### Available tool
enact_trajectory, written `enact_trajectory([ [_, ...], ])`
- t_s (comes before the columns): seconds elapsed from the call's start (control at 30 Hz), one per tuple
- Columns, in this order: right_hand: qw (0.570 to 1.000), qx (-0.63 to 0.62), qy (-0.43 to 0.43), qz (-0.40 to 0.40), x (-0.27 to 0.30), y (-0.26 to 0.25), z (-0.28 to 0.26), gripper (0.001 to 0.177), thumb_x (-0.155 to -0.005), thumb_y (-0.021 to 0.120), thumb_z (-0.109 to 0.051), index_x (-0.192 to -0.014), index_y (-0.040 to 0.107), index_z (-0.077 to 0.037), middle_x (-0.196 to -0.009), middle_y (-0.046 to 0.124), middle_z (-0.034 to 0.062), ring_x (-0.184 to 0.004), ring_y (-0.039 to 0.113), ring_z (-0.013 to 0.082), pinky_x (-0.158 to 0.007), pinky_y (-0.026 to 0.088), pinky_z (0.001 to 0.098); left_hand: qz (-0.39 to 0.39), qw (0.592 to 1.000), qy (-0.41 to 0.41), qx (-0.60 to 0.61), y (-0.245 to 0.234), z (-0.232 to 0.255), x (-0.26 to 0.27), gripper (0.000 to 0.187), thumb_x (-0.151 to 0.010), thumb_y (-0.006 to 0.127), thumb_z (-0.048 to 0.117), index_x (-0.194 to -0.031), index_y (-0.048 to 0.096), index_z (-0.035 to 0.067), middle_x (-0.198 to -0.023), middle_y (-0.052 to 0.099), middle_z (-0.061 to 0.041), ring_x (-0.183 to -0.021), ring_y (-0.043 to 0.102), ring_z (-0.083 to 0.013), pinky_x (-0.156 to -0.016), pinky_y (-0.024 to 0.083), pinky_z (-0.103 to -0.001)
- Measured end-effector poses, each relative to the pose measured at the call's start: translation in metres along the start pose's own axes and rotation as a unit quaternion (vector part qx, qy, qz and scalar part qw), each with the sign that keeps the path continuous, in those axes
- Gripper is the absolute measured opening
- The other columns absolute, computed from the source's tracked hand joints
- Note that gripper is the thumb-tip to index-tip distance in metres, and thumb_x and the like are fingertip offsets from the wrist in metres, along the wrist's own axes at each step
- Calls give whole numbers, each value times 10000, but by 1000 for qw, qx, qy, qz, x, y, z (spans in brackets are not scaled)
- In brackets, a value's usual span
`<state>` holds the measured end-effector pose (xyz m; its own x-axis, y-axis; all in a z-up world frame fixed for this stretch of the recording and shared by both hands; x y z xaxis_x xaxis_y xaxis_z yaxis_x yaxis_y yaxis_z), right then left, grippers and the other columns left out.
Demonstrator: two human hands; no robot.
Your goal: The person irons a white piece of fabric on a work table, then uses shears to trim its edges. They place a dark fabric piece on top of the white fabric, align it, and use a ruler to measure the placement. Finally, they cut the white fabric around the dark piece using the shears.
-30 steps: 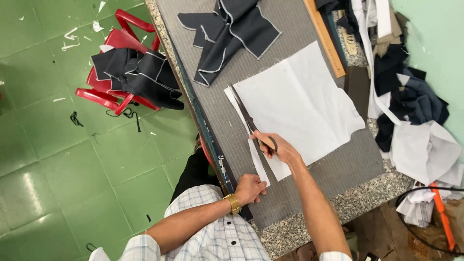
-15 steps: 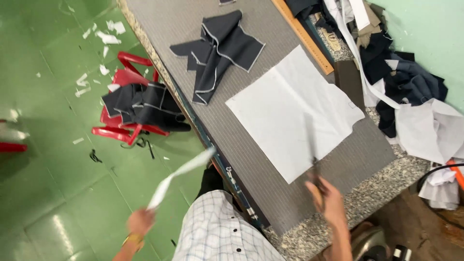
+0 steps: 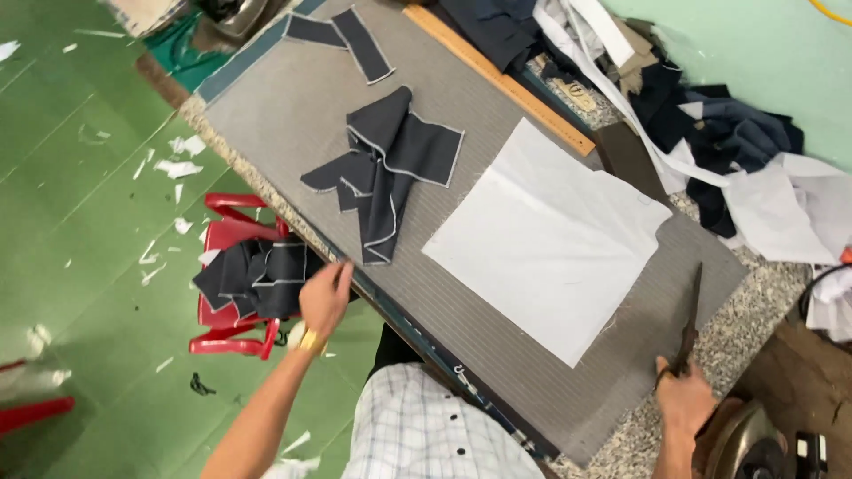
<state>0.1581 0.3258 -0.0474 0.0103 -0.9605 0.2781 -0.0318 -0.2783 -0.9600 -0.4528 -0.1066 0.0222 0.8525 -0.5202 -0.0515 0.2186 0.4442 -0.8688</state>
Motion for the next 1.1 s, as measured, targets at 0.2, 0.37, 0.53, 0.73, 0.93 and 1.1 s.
enact_trajectory([
  [0.2, 990, -132, -15, -37, 13, -1, -33, 504, -924, 644, -218, -1392, 611, -34, -1069, 725, 241, -1005, 641, 510, -842, 517, 606, -18, 990, -11, 140, 22, 46, -187, 444, -989, 556, 508, -1007, 765, 116, -909, 778, -93, -889, 728, -309, -795, 499, -435],
  [0.37, 974, -161, -39, 152, 63, 3, -40, 537, -960, 703, -253, -1411, 612, 25, -1250, 624, 314, -1201, 570, 467, -1022, 453, 528, -79, 973, -89, 199, 107, 11, -273, 489, -916, 686, 579, -796, 743, 108, -763, 722, -103, -796, 678, -256, -771, 477, -413],
  [0.53, 938, -269, -17, 219, 141, -23, -94, 266, -1023, 717, -91, -1263, 695, 21, -1105, 653, 213, -1042, 679, 388, -892, 579, 465, -8, 939, -120, 324, 128, -31, -322, 195, -891, 812, 319, -955, 759, 142, -891, 686, -88, -836, 628, -227, -728, 499, -399],
  [0.73, 937, -300, 4, 180, 160, -27, -142, 246, -986, 711, -121, -1214, 710, -30, -1123, 646, 163, -1090, 667, 346, -949, 547, 440, 4, 927, -2, 374, 42, 68, -328, 122, -951, 675, 216, -909, 562, 194, -893, 532, 36, -857, 538, -89, -639, 449, -237],
  [0.93, 843, -529, -35, 93, 143, -55, -192, 253, -1027, 672, -254, -1215, 736, -97, -1209, 714, 107, -1131, 689, 267, -966, 546, 408, -190, 887, 242, 344, -12, 282, -204, 187, -995, 596, 35, -1179, 572, 16, -981, 518, -101, -986, 506, -195, -883, 471, -401],
  [1.1, 629, -755, -126, -137, 135, -52, -249, 859, -1031, 351, -658, -1570, 325, 10, -1596, 355, 301, -1441, 379, 490, -1137, 387, 577, -513, 722, 351, 304, 9, 414, -61, 191, -1035, 544, 96, -1199, 637, 65, -895, 695, -131, -905, 620, -168, -886, 555, -432],
])
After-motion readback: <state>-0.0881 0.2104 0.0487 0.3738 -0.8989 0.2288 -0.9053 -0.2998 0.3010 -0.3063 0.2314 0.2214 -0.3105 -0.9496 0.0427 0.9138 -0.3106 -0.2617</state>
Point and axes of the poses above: each hand's wrist, its own x-axis away from the middle knuckle, its own y-axis out of the palm, z = x × y, the point moved 10 cm from there along -x, towards the middle knuckle
